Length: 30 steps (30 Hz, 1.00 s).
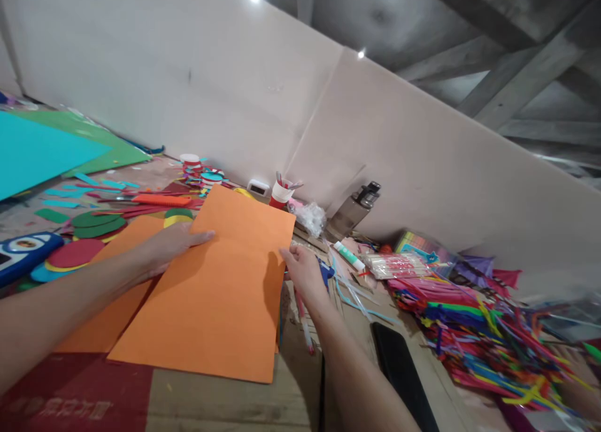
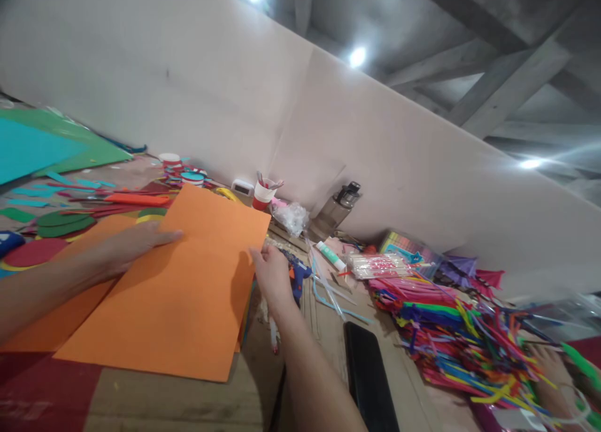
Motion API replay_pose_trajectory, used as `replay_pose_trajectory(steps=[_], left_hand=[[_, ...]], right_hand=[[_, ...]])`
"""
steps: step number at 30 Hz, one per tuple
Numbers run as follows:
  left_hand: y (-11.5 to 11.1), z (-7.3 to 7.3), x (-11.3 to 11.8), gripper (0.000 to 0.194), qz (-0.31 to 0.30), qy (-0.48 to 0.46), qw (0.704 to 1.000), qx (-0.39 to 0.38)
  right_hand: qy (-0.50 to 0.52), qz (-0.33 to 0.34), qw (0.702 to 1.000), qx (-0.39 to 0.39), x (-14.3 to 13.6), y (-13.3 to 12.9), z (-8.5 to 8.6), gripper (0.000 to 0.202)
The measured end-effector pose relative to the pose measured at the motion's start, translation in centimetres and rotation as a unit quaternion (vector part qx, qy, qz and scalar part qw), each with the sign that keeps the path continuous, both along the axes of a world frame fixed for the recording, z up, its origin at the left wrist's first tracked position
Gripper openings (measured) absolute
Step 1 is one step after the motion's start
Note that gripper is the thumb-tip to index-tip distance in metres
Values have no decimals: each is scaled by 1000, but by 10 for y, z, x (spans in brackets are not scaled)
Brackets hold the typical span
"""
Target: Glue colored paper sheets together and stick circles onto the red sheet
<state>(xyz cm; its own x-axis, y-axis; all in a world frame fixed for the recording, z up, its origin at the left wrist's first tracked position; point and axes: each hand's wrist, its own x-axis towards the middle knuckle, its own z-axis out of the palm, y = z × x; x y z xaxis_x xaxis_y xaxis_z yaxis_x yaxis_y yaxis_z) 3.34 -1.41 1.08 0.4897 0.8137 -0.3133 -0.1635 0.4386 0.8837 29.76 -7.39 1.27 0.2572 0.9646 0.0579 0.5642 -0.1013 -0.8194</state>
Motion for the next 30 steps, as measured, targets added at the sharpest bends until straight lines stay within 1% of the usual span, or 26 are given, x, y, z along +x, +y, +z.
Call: replay_pose_trajectory(steps=[3,5,7,10,12,13,14,16,18,20,23,27,28,30], left_hand=[[-1,-1,1,66,4,-2,1000,7],[-1,-1,1,67,8,-4,1000,16],[0,-1,0,66,8,-9,1000,19],[1,-2,-2,59,23,0,1000,17],[2,-3,-3,54,26,5,999,19],[2,-4,-3,53,24,5,1000,19],[2,-4,-3,52,23,7,1000,18],[1,-4,-2,47,28,17,999,12],[0,-3,-1,41,41,35,999,2],[-1,-2,0,36,50,40,998,-9],[0,-4,2,31,55,44,997,-20],[5,-12,1,28,60,51,997,-13],[6,-14,1,29,58,55,997,-11],[8,-17,1,33,53,61,997,-8]], right_hand=[[-28,-16,999,-10,1,3,-3,20],[-49,-19,999,-15,3,4,-6,22],[-76,-37,996,-7,4,2,-7,23],[-151,-72,985,38,-1,-8,-1,19],[-210,-68,974,58,-11,-14,5,18],[-238,-60,968,56,-18,-16,7,17],[-261,-53,963,43,-24,-17,9,16],[-299,-45,953,-7,-36,-16,10,13],[-324,-38,943,-62,-43,-13,7,13],[-342,-35,934,-93,-45,-9,2,15],[-375,-38,921,-104,-44,-4,-6,19],[-429,-36,895,-113,-45,1,-10,26],[-430,-39,894,-119,-44,1,-11,26],[-411,-50,902,-121,-38,1,-9,25]])
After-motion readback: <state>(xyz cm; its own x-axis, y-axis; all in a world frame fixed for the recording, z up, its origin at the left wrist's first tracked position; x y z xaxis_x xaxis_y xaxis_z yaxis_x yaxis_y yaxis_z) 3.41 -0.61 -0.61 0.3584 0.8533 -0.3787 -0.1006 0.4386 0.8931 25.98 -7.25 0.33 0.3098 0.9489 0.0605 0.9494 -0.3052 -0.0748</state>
